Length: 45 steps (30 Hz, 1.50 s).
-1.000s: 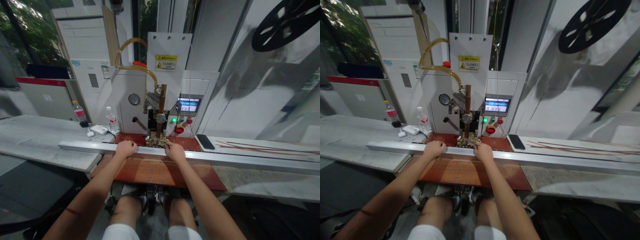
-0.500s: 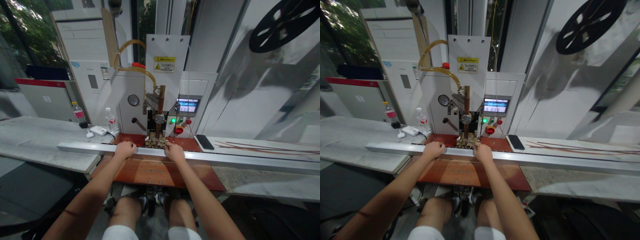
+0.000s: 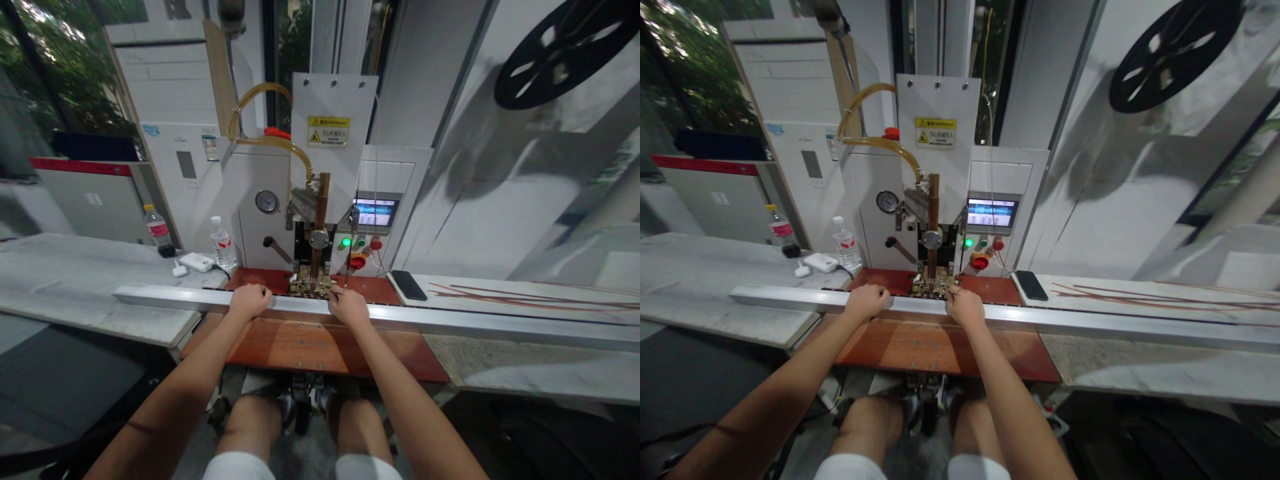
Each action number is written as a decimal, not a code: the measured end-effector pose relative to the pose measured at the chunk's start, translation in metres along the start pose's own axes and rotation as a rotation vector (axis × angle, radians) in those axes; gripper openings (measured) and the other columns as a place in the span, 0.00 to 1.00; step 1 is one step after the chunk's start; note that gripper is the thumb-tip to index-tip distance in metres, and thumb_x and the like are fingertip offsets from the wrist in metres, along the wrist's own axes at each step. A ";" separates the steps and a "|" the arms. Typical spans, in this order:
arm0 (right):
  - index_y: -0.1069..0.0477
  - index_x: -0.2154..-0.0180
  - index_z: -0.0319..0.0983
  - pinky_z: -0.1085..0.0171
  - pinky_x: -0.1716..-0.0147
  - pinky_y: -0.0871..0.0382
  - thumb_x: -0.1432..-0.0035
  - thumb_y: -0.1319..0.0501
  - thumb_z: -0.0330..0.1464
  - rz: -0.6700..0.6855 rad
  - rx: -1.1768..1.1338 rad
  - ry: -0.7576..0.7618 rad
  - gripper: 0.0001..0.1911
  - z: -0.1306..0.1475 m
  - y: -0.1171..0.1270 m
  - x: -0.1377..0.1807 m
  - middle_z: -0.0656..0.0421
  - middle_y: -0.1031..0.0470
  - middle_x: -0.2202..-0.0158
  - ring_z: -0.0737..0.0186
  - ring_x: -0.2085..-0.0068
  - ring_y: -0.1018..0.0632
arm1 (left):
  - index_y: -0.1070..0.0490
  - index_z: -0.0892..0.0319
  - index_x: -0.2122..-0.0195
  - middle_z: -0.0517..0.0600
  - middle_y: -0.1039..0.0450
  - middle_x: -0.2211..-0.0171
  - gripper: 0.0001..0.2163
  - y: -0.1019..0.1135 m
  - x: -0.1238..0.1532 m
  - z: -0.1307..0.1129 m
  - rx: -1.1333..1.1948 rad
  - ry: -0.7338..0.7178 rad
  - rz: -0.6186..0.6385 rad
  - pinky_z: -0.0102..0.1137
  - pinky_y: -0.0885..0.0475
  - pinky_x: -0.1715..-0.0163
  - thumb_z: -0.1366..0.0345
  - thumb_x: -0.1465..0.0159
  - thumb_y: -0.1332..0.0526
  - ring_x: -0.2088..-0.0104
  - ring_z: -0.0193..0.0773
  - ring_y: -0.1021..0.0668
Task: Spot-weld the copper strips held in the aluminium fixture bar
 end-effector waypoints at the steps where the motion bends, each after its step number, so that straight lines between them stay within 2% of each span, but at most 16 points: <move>1: 0.27 0.58 0.46 0.67 0.65 0.37 0.36 0.54 0.43 0.000 0.000 -0.002 0.19 0.000 0.000 0.000 0.57 0.22 0.65 0.60 0.62 0.22 | 0.22 0.59 0.66 0.59 0.22 0.66 0.24 0.000 0.000 0.000 -0.003 -0.003 -0.005 0.36 0.31 0.61 0.56 0.39 0.58 0.63 0.47 0.22; 18: 0.27 0.56 0.46 0.68 0.65 0.37 0.36 0.54 0.43 0.030 0.012 -0.028 0.20 0.001 0.003 0.003 0.57 0.22 0.64 0.61 0.61 0.22 | 0.22 0.58 0.66 0.58 0.22 0.67 0.24 -0.001 0.002 0.001 0.002 -0.010 -0.009 0.35 0.31 0.61 0.56 0.39 0.57 0.63 0.46 0.22; 29: 0.27 0.57 0.46 0.68 0.65 0.38 0.36 0.54 0.43 -0.019 0.015 -0.001 0.19 0.001 0.001 0.007 0.57 0.22 0.62 0.61 0.60 0.23 | 0.22 0.57 0.64 0.58 0.22 0.65 0.23 0.001 0.009 0.001 0.019 0.008 -0.008 0.35 0.33 0.60 0.55 0.38 0.57 0.61 0.46 0.22; 38: 0.27 0.60 0.43 0.70 0.64 0.40 0.36 0.53 0.41 -0.134 -0.035 0.042 0.17 0.001 0.001 0.012 0.56 0.22 0.62 0.63 0.60 0.24 | 0.22 0.57 0.66 0.57 0.22 0.66 0.24 0.001 0.013 0.001 -0.022 -0.033 -0.092 0.34 0.33 0.60 0.56 0.36 0.59 0.63 0.43 0.22; 45: 0.26 0.61 0.42 0.70 0.64 0.40 0.36 0.53 0.41 -0.153 -0.042 0.037 0.18 -0.001 -0.001 0.013 0.56 0.22 0.62 0.64 0.61 0.24 | 0.23 0.57 0.66 0.57 0.22 0.65 0.24 0.005 0.017 -0.001 -0.013 -0.045 -0.099 0.34 0.33 0.59 0.56 0.36 0.59 0.62 0.44 0.22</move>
Point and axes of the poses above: each hand's wrist, its own x-axis away from the middle knuckle, its own y-axis out of the back of the hand, z = x × y, the point moved 5 cm from there along -x, towards the middle knuckle
